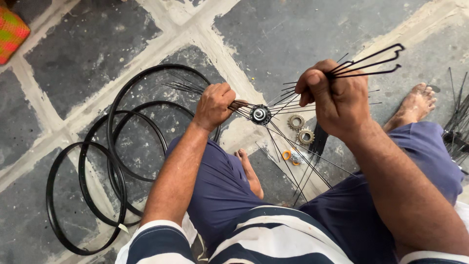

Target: The person sits on the floor and inserts bicycle spokes into the hub of a wheel. They handle the spokes and hub by hand, arranging the spokes in a radial pattern. Bicycle rims and other parts are visible on the floor nearby.

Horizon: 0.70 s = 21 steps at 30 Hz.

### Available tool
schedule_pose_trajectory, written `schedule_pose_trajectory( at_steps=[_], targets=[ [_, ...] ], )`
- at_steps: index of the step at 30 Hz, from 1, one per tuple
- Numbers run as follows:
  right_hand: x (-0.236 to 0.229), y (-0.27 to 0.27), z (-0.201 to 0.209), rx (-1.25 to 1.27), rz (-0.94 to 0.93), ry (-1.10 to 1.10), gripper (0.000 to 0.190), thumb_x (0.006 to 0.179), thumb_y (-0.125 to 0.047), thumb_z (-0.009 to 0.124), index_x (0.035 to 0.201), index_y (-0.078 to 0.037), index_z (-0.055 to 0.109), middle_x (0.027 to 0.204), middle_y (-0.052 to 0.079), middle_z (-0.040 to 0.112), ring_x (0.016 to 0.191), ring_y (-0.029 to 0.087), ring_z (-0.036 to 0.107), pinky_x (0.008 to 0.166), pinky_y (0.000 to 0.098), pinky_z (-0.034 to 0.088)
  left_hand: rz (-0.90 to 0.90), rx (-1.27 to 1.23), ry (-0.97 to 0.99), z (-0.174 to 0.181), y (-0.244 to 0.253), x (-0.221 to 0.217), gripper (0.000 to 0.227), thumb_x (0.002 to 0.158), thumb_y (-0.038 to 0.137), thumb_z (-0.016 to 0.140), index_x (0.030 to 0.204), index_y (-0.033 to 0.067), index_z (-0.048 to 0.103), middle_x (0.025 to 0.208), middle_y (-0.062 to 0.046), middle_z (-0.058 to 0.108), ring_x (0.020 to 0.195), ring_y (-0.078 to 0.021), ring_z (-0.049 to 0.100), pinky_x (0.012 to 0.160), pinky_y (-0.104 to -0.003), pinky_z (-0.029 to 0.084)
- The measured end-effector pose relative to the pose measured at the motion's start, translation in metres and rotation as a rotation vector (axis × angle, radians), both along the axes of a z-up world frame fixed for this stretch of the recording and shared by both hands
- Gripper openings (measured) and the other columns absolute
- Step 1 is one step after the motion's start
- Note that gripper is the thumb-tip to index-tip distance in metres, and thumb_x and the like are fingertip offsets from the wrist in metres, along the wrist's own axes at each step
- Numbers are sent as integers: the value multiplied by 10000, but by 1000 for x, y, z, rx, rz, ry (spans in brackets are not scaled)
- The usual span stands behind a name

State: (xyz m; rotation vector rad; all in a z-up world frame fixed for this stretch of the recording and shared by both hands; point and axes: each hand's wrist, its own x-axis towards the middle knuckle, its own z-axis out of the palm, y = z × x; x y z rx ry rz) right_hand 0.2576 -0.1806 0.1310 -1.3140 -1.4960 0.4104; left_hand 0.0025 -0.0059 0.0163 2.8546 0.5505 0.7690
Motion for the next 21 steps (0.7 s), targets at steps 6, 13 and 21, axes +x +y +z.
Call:
schedule_pose_trajectory(
  at_steps=[6, 13, 21],
  targets=[
    [-8, 5, -1, -21, -7, 0, 359, 1183, -216, 488, 948, 15, 630, 784, 82, 686, 647, 122, 683, 556, 268, 534, -24, -8, 3, -1, 0, 0, 456, 963, 395, 739, 724, 55, 551, 765, -96, 540, 718, -295, 574, 680, -445, 463],
    [-2, -20, 10, 254, -92, 173, 365, 1185, -307, 481, 1022, -1, 595, 826, 96, 667, 609, 93, 647, 527, 227, 517, -15, -24, -19, -5, 4, -2, 410, 964, 368, 732, 743, 66, 566, 785, -98, 552, 742, -312, 594, 688, -454, 469],
    [-18, 0, -17, -9, -65, 25, 365, 1207, -267, 477, 980, -10, 599, 790, 61, 668, 628, 107, 668, 570, 244, 516, 4, -20, -39, -4, 2, -1, 390, 956, 341, 747, 743, 64, 572, 789, -99, 557, 729, -314, 593, 678, -457, 467]
  ],
)
